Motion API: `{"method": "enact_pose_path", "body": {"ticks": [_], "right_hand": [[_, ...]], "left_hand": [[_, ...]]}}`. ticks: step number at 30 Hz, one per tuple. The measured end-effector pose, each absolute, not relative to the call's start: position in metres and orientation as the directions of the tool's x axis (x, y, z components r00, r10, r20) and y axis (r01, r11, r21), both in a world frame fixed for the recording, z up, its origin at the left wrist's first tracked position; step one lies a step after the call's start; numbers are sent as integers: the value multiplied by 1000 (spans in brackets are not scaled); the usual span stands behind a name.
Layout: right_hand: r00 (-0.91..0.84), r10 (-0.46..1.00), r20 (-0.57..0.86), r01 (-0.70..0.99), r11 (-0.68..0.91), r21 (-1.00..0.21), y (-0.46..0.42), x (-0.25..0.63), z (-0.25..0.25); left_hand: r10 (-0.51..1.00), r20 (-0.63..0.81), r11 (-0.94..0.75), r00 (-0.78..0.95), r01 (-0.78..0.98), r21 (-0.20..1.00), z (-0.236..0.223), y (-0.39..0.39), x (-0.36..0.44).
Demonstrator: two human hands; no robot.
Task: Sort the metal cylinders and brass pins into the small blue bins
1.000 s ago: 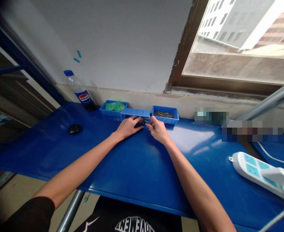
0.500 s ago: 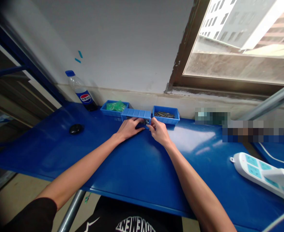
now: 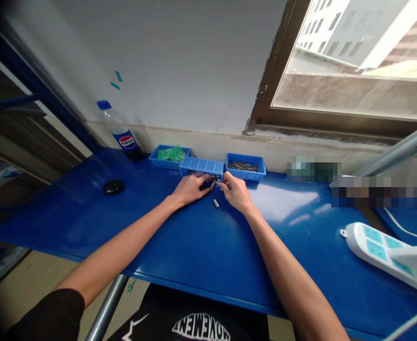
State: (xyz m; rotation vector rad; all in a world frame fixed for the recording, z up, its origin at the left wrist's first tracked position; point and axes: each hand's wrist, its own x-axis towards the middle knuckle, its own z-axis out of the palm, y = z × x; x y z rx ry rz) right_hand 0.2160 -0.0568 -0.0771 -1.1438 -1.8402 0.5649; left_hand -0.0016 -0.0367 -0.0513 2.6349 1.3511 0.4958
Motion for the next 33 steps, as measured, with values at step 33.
{"method": "enact_pose_path", "body": {"ticks": [33], "right_hand": [[-304,803,512,717,547,-433,-66,220,-73]], "left_hand": [[744,360,-654,563,725,215,-58,-50,-7]]}}
